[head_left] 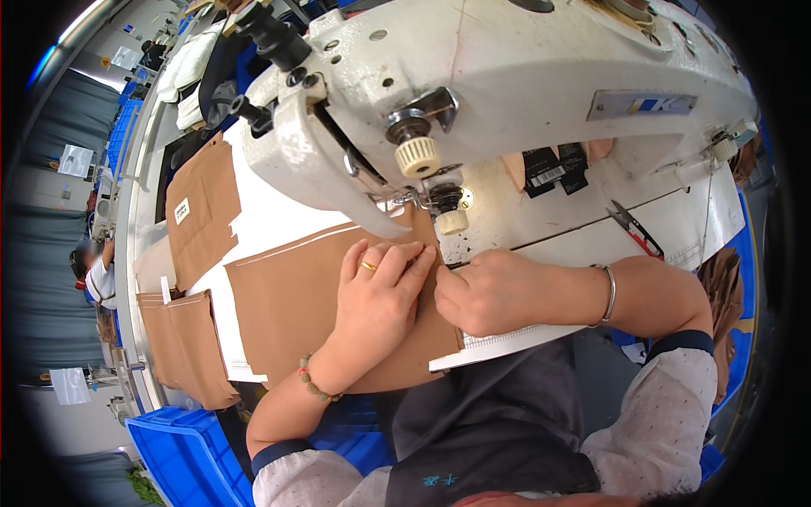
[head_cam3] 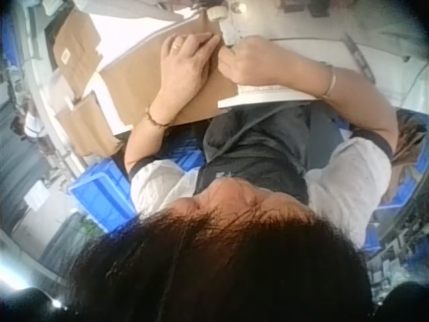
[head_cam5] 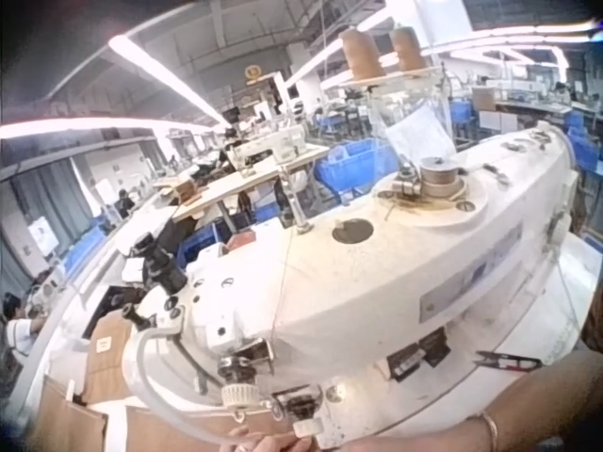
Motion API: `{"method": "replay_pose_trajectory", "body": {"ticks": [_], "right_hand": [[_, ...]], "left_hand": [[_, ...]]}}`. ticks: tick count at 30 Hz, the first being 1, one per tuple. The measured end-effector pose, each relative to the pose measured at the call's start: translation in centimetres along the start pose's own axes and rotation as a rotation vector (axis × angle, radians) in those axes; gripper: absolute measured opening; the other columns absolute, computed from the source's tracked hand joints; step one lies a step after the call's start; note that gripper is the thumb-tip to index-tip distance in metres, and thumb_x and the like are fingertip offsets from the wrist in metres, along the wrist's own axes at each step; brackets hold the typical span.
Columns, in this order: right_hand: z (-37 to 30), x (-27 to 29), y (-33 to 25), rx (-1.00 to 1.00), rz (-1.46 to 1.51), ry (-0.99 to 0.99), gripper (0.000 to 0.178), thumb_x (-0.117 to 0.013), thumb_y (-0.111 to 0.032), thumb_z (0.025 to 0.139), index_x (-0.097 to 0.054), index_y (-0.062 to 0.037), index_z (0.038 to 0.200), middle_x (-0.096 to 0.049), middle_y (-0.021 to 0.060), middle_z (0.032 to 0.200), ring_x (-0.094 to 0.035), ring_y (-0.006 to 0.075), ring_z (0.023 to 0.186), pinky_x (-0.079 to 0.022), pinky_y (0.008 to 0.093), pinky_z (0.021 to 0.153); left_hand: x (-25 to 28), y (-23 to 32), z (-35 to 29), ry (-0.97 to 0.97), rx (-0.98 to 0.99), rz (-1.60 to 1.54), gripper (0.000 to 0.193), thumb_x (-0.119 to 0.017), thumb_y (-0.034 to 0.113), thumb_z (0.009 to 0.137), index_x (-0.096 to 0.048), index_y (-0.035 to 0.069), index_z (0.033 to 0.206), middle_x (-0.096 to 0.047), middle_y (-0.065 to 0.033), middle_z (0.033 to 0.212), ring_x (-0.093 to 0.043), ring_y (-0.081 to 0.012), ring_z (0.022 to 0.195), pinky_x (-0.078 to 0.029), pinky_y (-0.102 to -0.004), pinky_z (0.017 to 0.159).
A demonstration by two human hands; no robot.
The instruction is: Sewing pieces of brown leather-like material together using an industrial sewing machine.
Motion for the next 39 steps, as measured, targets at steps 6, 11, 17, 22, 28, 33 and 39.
{"method": "replay_pose_trajectory", "body": {"ticks": [6,11,17,22,28,33,39], "right_hand": [[-0.1,0.6,0.8,-0.044,-0.041,0.144,0.013,-0.067,-0.014,0.072,-0.062,-0.0051,0.066,-0.047,0.0065,0.060,-0.052,0.0164,0.044,-0.042,0.0314,0.036],[0.3,0.0,2.6,-0.086,-0.051,0.130,0.014,-0.067,-0.014,0.074,-0.059,-0.0055,0.067,-0.050,0.0062,0.062,-0.056,0.0178,0.047,-0.044,0.0328,0.039],[0.7,-0.6,3.3,-0.096,-0.052,0.083,0.012,-0.064,-0.015,0.072,-0.058,-0.0050,0.076,-0.049,0.0051,0.072,-0.055,0.0148,0.051,-0.045,0.0294,0.043],[-0.2,-0.7,2.6,-0.086,-0.130,0.028,0.013,-0.064,-0.015,0.072,-0.060,-0.0048,0.079,-0.054,0.0055,0.077,-0.055,0.0130,0.053,-0.044,0.0276,0.044],[0.4,0.8,-2.0,0.128,-0.123,0.237,0.018,-0.066,-0.019,0.062,-0.051,-0.0089,0.061,-0.040,0.0018,0.058,-0.046,0.0116,0.047,-0.036,0.0276,0.039],[0.4,0.2,-1.9,0.127,-0.161,0.122,0.015,-0.067,-0.015,0.070,-0.063,-0.0010,0.074,-0.063,0.0098,0.076,-0.054,0.0104,0.051,-0.039,0.0235,0.043],[0.5,-0.4,-2.3,0.076,-0.119,0.063,0.022,-0.066,-0.015,0.071,-0.066,0.0040,0.082,-0.067,0.0131,0.082,-0.053,0.0100,0.047,-0.040,0.0248,0.040]], "left_hand": [[-0.5,-0.1,0.4,0.042,0.008,0.036,0.046,-0.069,0.002,0.076,-0.071,0.012,0.120,-0.065,-0.0018,0.114,-0.061,-0.0224,0.106,-0.042,-0.0491,0.104],[-0.9,-1.6,1.3,0.101,-0.007,0.054,0.044,-0.069,0.003,0.075,-0.072,0.012,0.117,-0.062,-0.0029,0.103,-0.060,-0.0239,0.101,-0.042,-0.0505,0.102],[-0.2,-3.1,1.7,0.101,-0.060,-0.069,0.036,-0.069,-0.001,0.078,-0.072,0.008,0.113,-0.065,-0.0067,0.109,-0.061,-0.0298,0.104,-0.045,-0.0476,0.100],[4.4,-13.0,-5.9,0.194,0.565,-0.048,0.043,-0.072,0.011,0.088,-0.063,0.003,0.129,-0.068,-0.0154,0.121,-0.065,-0.0330,0.106,-0.049,-0.0437,0.098],[7.1,-22.2,-24.2,0.127,1.184,-0.029,0.041,-0.076,0.022,0.091,-0.064,-0.005,0.118,-0.071,-0.0105,0.097,-0.063,-0.0166,0.082,-0.052,-0.0309,0.072],[6.2,-23.3,-22.4,0.304,1.161,-0.679,0.018,-0.073,0.018,0.095,-0.065,0.003,0.090,-0.062,0.0044,0.078,-0.050,-0.0026,0.067,-0.039,-0.0200,0.059],[6.6,-24.5,-20.4,0.313,1.117,-0.725,0.021,-0.077,0.009,0.090,-0.062,0.000,0.101,-0.068,-0.0037,0.082,-0.062,-0.0072,0.073,-0.049,-0.0209,0.067]]}}
Point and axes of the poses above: each hand's wrist, its own z-axis towards the middle knuckle, its own x-axis out of the back of the hand, y = z × x, the point moved 9 cm from there along z, towards the middle knuckle
